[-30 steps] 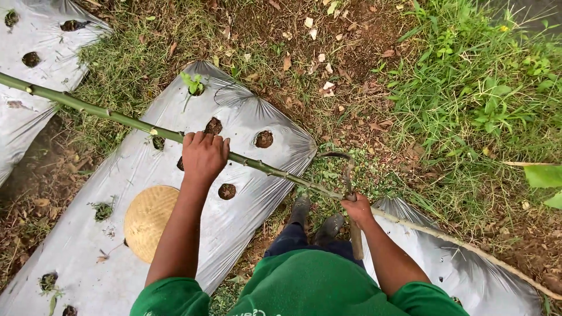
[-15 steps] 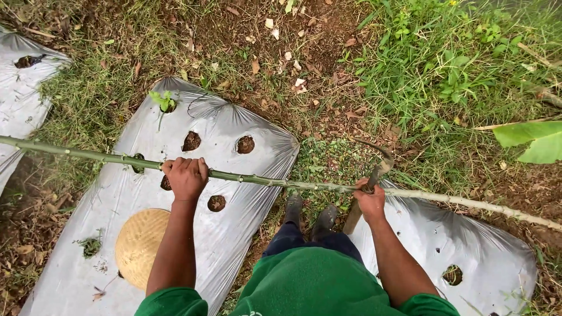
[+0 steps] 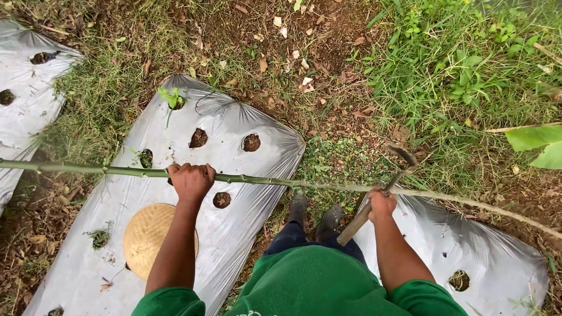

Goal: Trimming leaves and branches off a bamboo pole and cutting it into sections using a sickle in a field.

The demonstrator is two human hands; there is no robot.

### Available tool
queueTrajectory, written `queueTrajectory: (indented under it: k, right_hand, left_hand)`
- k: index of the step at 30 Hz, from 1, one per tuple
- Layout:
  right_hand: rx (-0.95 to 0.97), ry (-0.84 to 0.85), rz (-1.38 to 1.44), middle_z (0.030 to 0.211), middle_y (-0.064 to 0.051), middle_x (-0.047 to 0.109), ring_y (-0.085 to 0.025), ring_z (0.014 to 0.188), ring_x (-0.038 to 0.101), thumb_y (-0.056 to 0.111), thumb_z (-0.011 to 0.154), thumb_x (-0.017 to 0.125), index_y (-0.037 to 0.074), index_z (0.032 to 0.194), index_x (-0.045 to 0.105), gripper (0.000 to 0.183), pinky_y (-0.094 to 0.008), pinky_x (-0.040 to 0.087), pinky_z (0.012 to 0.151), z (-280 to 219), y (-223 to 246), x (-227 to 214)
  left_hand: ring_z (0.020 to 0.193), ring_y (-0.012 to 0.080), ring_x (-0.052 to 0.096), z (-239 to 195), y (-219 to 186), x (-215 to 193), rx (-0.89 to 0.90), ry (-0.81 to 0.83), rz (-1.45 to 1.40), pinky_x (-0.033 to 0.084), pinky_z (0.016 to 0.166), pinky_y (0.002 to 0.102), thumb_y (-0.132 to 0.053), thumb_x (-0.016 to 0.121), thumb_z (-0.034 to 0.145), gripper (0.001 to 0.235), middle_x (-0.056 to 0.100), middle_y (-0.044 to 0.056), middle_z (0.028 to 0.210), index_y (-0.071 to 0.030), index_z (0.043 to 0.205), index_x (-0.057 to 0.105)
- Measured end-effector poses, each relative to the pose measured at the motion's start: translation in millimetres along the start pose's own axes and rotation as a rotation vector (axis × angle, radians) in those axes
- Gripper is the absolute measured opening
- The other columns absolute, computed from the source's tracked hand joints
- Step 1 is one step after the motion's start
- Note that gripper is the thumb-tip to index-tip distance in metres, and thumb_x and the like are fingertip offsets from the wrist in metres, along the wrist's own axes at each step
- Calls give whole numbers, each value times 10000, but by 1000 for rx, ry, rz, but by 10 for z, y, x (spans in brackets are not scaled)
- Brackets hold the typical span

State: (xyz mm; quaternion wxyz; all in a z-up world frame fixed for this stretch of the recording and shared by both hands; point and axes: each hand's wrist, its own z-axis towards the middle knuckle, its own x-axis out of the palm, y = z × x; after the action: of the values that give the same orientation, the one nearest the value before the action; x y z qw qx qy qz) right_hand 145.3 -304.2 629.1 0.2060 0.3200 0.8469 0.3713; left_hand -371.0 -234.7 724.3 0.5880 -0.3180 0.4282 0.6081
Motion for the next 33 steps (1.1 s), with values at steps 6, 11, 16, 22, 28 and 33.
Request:
queueTrajectory:
  k: [6,11,16,22,28,33]
  right_hand:
    - [166,190,-958,1315,9,671,-192,1267,597,174,657,797,276,1047,752,406,-369,433,1141,1059,-1214,-273]
    - [460,95,17,1298,-167,576,-344,1164,605,-10,746,649,221,1079,716,411,-556,495,998,943,-1138,104]
    - [514,160,410,963,-26,565,-258,970,634,-75,819,542,221,1051,689,403,-475,567,870,1051,-957,207]
    - [423,113,371,1036,-64,652,-262,945,651,-52,865,660,262,1281,674,521,-500,584,796,1318,-942,287]
    - [318,76,292,915,-122,624,-303,875,614,-100,803,683,204,1137,729,454,-496,531,630,1193,-685,433]
    - [328,89,346,893,-153,619,-333,832,603,-104,808,676,161,1037,733,355,-473,511,580,1270,-883,517]
  left_hand:
    - [558,176,614,-187,-17,-146,-57,214,96,336,828,370,-312,599,882,386,563,-31,424,-246,502,615]
    - [553,190,623,-27,-77,-296,-35,154,68,337,795,366,-303,606,874,395,567,-11,433,-243,484,599]
    - [541,183,615,17,-90,-326,-9,82,42,344,779,360,-285,626,854,376,573,-21,441,-232,482,603]
    - [562,180,604,36,-93,-230,-25,41,-8,360,796,358,-258,640,849,346,581,-20,473,-228,506,598]
    - [1158,274,652,168,-513,-152,-96,474,68,327,1096,570,-342,641,915,223,744,45,1025,-221,1088,711]
    - [1222,321,609,454,-1509,-621,228,186,-250,320,1129,638,-355,698,853,355,707,98,1048,-172,1157,696]
